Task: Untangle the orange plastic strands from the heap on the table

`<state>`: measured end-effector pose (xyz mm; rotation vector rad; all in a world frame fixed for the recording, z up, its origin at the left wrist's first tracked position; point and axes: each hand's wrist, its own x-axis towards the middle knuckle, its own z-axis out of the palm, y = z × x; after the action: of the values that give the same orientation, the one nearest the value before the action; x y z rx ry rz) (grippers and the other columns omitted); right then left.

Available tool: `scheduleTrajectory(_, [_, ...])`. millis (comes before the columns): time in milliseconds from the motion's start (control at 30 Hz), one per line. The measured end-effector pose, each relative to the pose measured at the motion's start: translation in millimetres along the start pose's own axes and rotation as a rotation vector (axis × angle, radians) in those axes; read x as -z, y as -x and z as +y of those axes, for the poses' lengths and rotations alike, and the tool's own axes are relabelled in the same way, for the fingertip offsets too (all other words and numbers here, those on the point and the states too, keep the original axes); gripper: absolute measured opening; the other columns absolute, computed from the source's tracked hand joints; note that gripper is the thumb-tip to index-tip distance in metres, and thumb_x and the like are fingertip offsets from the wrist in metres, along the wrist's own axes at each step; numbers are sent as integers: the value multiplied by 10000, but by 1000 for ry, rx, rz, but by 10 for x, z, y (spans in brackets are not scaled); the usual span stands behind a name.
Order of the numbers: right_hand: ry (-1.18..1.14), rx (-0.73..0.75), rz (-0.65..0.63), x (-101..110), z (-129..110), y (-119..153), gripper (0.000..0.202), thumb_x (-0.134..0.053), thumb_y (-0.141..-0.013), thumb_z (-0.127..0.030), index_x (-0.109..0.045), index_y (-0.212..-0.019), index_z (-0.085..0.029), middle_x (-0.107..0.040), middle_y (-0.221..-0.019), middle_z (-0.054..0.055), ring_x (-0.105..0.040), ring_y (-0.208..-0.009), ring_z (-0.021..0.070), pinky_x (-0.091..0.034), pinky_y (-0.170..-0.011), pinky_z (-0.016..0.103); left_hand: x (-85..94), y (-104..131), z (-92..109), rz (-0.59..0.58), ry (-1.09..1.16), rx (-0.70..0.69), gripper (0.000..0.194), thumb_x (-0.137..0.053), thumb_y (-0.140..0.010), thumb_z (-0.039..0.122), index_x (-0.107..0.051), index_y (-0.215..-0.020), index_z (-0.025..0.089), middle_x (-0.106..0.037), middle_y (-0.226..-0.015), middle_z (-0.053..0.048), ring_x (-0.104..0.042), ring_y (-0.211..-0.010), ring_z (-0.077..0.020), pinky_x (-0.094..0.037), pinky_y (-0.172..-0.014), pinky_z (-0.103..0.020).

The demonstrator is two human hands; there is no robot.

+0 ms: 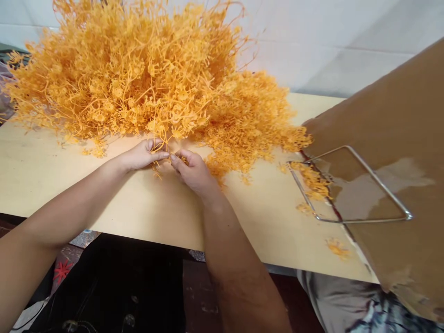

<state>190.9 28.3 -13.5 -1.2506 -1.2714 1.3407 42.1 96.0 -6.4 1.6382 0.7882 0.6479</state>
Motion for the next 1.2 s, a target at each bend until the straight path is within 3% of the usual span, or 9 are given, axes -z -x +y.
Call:
scheduleTrajectory(200, [-55, 86, -342, -114, -129, 215, 351, -642, -717, -484, -502, -673, -165, -412, -523, -59, -344, -443, 27, -227, -404, 188, -12, -85, -93, 175, -118, -25, 45, -566, -725, 117, -537, -759, 121, -540, -711, 23, -476, -666, -67, -381, -737, -218])
scheduleTrajectory(267, [-88, 90, -275, -136, -147, 220, 318, -629, -729, -459, -501, -681, -171, -444, -533, -52, -370, -439, 31, -238, -402, 191, 0, -91, -109, 154, -129, -22, 71, -594, -700, 125, -548, -754, 122, -557, -717, 16, -492, -679, -75, -385, -748, -225])
scheduleTrajectory(400, [-159, 42, 76, -49, -117, 95, 233, -647, -670, -328, -479, -765, -196, -500, -561, -58, -394, -407, 38, -220, -383, 194, 49, 0, -41, -41, -53, -2, 100, -613, -670, 136, -516, -695, 129, -521, -653, 33, -468, -626, -68, -384, -681, -221])
scheduleTrajectory(500, [-217, 27, 202, 15, -100, 21, 289, -653, -621, -281, -454, -819, -210, -464, -524, -83, -355, -380, 35, -190, -380, 194, 80, 60, 17, -164, -82, 1, 135, -626, -656, 154, -492, -655, 135, -488, -622, 47, -448, -600, -60, -369, -637, -209])
scheduleTrajectory(600, [-247, 76, 168, -9, -107, 16, 322, -681, -629, -334, -421, -779, -217, -425, -536, -90, -325, -380, 23, -164, -388, 192, 89, 49, 20, -253, -220, -9, 95, -613, -652, 141, -518, -647, 134, -499, -611, 45, -455, -598, -65, -355, -612, -202])
scheduleTrajectory(767, [-170, 120, 129, -65, -93, 33, 399, -740, -608, -421, -418, -721, -214, -369, -555, -84, -273, -399, 17, -152, -384, 202, 79, 11, 7, -303, -315, -26, 72, -611, -631, 120, -543, -627, 142, -515, -582, 46, -446, -557, -66, -333, -564, -200])
scheduleTrajectory(933, [-166, 179, 190, -42, -93, 51, 340, -702, -661, -408, -432, -682, -202, -348, -546, -72, -266, -428, 25, -161, -395, 211, 104, 57, 35, -257, -65, -9, 123, -638, -655, 157, -524, -617, 135, -495, -592, 50, -447, -574, -52, -359, -608, -199])
scheduleTrajectory(1067, [-195, 164, 173, -63, -123, 84, 345, -721, -613, -366, -424, -678, -203, -354, -531, -81, -276, -427, 23, -164, -401, 198, 121, 96, 23, -131, 135, -33, 181, -634, -722, 296, -576, -707, 126, -543, -674, 27, -480, -633, -51, -374, -665, -204])
scheduleTrajectory(1200, [-170, 122, 96, -95, -111, 88, 317, -694, -631, -381, -439, -675, -198, -351, -495, -86, -285, -422, 27, -182, -408, 199, 46, 109, 2, -83, 262, 8, 264, -713, -654, 327, -583, -758, 123, -578, -705, 22, -519, -679, -58, -400, -715, -208])
